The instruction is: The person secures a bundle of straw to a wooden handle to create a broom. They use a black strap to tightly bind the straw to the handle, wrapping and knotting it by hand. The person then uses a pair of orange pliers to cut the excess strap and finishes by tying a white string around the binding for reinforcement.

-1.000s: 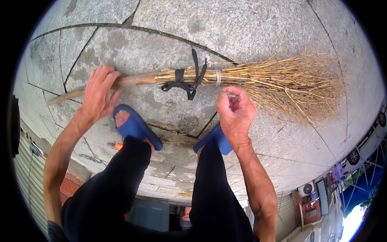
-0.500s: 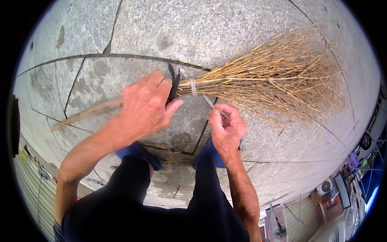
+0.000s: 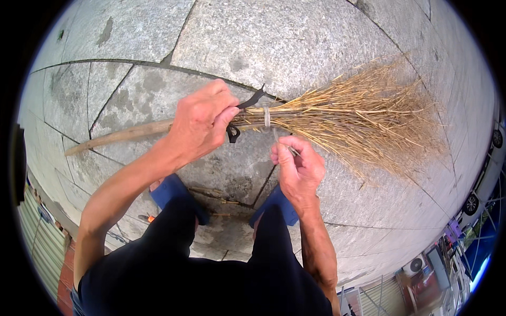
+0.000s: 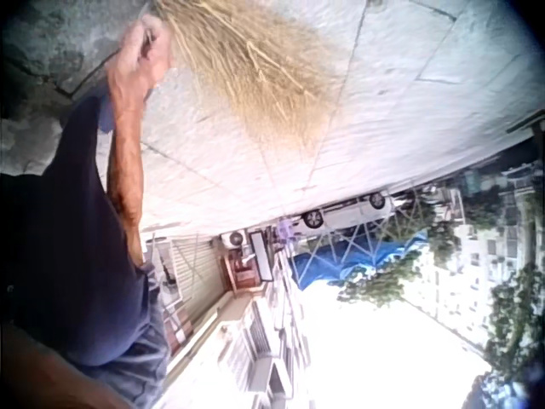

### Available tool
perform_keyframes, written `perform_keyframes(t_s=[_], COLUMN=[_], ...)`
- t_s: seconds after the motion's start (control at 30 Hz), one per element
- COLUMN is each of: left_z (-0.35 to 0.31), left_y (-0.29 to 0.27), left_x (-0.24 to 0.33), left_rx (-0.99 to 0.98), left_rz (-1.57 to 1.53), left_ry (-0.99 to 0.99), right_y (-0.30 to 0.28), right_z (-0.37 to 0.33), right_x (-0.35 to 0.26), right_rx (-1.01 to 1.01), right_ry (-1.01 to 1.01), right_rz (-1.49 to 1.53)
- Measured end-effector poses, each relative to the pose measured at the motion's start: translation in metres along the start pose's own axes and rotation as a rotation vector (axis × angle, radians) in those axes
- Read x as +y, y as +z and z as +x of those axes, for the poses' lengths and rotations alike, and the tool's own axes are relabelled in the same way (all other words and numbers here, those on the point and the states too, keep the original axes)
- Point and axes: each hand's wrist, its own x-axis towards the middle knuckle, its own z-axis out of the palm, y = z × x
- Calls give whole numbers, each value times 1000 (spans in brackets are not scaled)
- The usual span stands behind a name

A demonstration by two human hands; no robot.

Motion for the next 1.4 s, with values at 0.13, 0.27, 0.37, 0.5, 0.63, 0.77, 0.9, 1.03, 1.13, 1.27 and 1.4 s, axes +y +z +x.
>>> perform_keyframes(t_s=[0.13, 0.27, 0.37, 0.5, 0.63, 0.77, 0.9, 1.03, 1.13, 1.27, 1.4], left_z=[18, 34, 61, 93, 122, 141, 142, 122, 109, 102, 106], left_y=[-39, -64, -80, -77, -85, -95, -100, -79, -50, -39, -32], left_x=[27, 32, 36, 21, 13, 15, 6, -4, -22, -41, -52], left_rx=[-133, -147, -113, -58, -107, -212, -350, -437, -431, -511, -523], left_rz=[-266, -365, -316, -378, -571, -723, -989, -1141, -1105, -1174, -1249], left_ry=[-252, -369, -366, -351, -519, -585, -650, -773, -862, -849, -831], right_y=[-12, -9, 4, 22, 46, 67, 65, 67, 69, 74, 80], right_z=[17, 54, 94, 132, 163, 188, 205, 201, 199, 203, 206], right_x=[-46, -100, -123, -138, -165, -181, -190, -177, -150, -122, -123], right_rx=[-122, -166, -187, -274, -402, -566, -782, -857, -863, -819, -727], right_ry=[-135, -218, -233, -224, -222, -87, 77, 227, 237, 198, 268], right_rz=[-10, 32, 59, -39, -179, -214, -188, -242, -337, -404, -440])
